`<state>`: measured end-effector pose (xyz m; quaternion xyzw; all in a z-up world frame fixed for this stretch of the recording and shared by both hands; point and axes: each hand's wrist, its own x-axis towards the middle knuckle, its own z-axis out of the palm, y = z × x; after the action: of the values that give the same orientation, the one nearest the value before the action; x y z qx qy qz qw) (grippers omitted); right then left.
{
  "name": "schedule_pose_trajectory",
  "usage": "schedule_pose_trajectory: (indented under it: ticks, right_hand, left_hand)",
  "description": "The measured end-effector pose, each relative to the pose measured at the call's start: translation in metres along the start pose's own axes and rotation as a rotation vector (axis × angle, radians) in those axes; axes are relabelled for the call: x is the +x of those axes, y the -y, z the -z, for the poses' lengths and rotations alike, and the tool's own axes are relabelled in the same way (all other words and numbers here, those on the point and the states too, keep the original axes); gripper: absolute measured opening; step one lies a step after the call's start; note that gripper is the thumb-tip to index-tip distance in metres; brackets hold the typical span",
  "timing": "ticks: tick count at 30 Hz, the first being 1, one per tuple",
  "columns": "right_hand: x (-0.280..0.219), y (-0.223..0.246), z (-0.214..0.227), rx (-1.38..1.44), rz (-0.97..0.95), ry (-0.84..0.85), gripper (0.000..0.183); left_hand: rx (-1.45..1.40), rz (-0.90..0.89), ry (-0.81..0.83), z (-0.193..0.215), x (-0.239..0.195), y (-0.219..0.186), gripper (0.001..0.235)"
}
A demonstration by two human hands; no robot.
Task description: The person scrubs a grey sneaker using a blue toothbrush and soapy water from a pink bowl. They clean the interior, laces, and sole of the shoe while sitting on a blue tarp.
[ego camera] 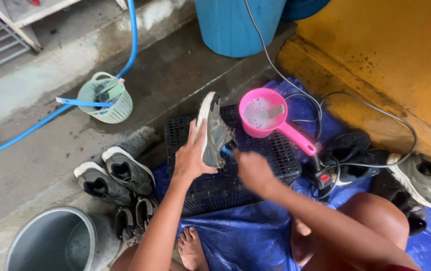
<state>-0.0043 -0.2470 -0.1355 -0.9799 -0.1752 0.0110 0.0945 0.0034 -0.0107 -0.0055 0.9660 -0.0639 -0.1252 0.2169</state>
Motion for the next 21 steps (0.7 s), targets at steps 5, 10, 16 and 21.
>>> schedule_pose_trajectory:
  ticks: [5,10,16,21]
  right_hand:
    - [0.008,-0.020,0.142,0.350,-0.022,0.220,0.027]
    - [-0.018,-0.051,0.268,0.426,-0.065,0.231,0.030]
    - [0.014,-0.085,0.203,0.156,-0.304,0.074,0.029]
    - [0.038,-0.086,0.145,0.154,-0.318,0.024,0.029]
  left_hand:
    - [-0.019,-0.008,0.008,0.003,-0.003,0.007,0.171]
    - [0.019,-0.038,0.002,0.010,-0.009,0.000,0.168]
    - [-0.019,0.045,-0.110,-0.004,-0.002,-0.012,0.130]
    - [-0.049,0.197,-0.269,-0.020,0.017,-0.001,0.115]
